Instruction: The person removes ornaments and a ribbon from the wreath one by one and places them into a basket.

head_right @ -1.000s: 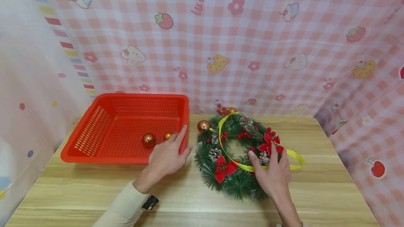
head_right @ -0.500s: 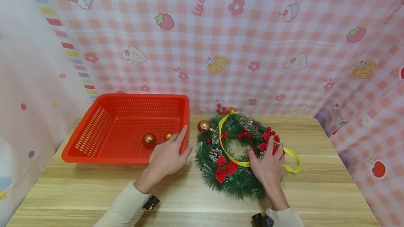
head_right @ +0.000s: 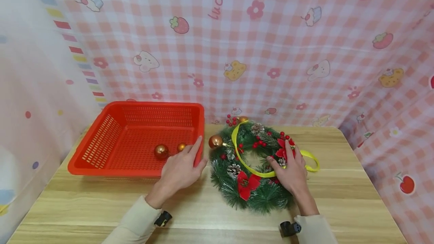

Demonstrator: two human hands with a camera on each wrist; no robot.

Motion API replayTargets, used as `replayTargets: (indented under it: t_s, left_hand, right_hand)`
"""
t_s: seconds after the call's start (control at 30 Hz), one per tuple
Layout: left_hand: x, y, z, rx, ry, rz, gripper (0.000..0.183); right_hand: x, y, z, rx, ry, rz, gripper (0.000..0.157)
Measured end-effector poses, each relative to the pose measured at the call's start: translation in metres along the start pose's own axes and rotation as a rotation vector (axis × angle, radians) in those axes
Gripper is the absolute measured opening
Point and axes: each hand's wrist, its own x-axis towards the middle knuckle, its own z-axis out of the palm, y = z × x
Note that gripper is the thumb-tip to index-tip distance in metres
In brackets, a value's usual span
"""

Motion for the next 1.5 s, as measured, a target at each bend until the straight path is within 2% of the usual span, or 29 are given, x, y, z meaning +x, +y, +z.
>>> replayTargets:
  t_s: [0.2,0.37,0.5,0.63,0.77,0.87,1.0,1.17,1.3,1.5]
  left_hand:
    - [-0.001,-0.001,0.001,0.005,-0.009,-0.001,0.07]
    - [0.0,-0.001,0.001,0.002,-0.008,0.001,0.07]
    - [0.0,-0.001,0.0,0.001,-0.002,0.002,0.07]
    - [0.0,0.0,0.0,0.002,-0.013,-0.005,0.07]
    - [0.001,0.0,0.0,0.009,-0.015,-0.009,0.07]
    - [0.001,0.0,0.0,0.003,-0.011,-0.008,0.07]
    - [0.0,0.0,0.0,0.001,-0.013,-0.01,0.07]
    - [0.0,-0.001,0.001,0.004,-0.007,-0.003,0.07]
    - [0.0,-0.001,0.001,0.007,0.001,0.004,0.07]
    - [0.001,-0.002,0.001,0.0,-0.005,0.003,0.069]
  right_hand:
    - [0.013,0.009,-0.006,0.019,-0.06,-0.125,0.088]
    - [0.021,0.008,-0.01,-0.034,-0.088,-0.174,0.086]
    - [0.016,-0.003,-0.017,-0.093,-0.072,-0.131,0.089]
    - [-0.003,-0.021,-0.023,-0.083,-0.012,0.007,0.09]
    - [-0.017,-0.043,-0.018,-0.049,0.032,0.153,0.093]
    - [-0.018,-0.052,-0.008,-0.034,0.044,0.207,0.095]
    - [-0.01,-0.054,0.009,-0.042,0.073,0.234,0.097]
    - [0.001,-0.048,0.026,-0.112,0.13,0.246,0.094]
    - [0.006,-0.04,0.029,-0.148,0.159,0.2,0.092]
    - [0.011,-0.024,0.024,-0.185,0.132,0.106,0.089]
